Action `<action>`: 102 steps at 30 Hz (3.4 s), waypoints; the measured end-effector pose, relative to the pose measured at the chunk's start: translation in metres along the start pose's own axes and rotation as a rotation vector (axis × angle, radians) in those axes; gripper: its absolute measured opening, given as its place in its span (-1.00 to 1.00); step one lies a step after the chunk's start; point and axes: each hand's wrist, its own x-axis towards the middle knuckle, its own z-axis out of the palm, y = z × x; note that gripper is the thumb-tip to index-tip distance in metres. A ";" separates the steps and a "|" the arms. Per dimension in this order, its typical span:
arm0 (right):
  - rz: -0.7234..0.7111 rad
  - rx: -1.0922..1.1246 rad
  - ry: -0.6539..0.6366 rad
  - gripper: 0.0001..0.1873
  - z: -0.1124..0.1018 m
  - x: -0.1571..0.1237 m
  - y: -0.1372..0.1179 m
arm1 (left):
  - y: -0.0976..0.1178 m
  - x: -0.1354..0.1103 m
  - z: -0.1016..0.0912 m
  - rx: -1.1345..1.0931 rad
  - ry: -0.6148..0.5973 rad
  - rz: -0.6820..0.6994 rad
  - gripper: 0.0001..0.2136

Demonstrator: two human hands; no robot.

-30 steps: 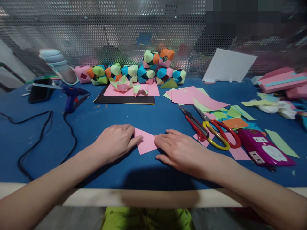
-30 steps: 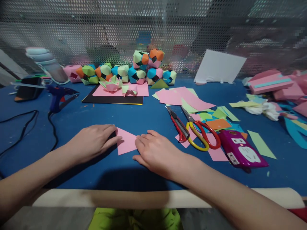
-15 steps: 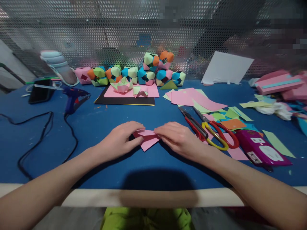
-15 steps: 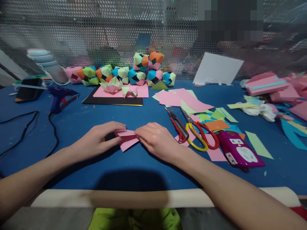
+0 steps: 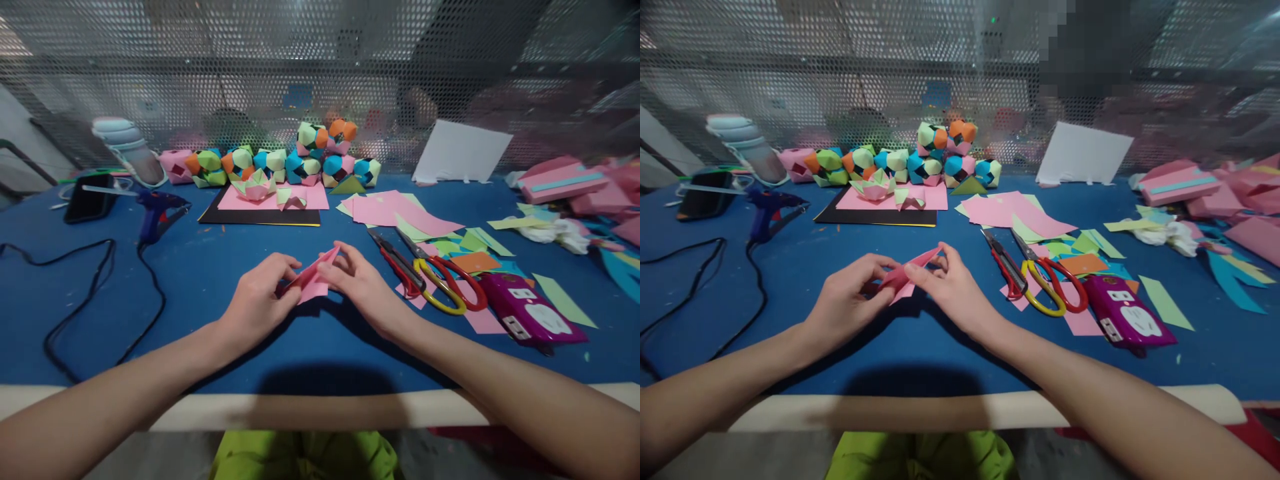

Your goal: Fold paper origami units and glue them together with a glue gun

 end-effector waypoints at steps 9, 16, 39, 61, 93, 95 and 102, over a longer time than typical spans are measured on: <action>-0.029 -0.407 -0.040 -0.33 -0.018 0.008 -0.004 | -0.013 0.013 0.000 -0.364 -0.029 -0.434 -0.81; -0.253 -0.646 -0.098 -0.59 -0.030 0.016 0.009 | -0.035 0.013 0.000 -0.224 -0.174 -0.281 -0.83; -0.890 -0.813 -0.502 -0.77 -0.049 0.020 0.023 | -0.045 0.022 -0.027 0.059 -0.569 0.103 -0.82; -0.925 -1.139 -0.606 -0.70 -0.048 0.013 0.008 | -0.026 0.015 -0.019 0.227 -0.515 0.036 -0.72; -0.965 -1.295 -0.753 -0.71 -0.041 -0.004 -0.014 | -0.015 -0.003 0.003 0.242 -0.450 0.122 -0.75; -0.977 -1.284 -0.771 -0.71 -0.041 -0.004 -0.013 | -0.015 -0.002 0.003 0.241 -0.452 0.117 -0.75; -0.959 -1.290 -0.781 -0.70 -0.042 -0.004 -0.013 | -0.015 -0.001 0.003 0.240 -0.462 0.124 -0.74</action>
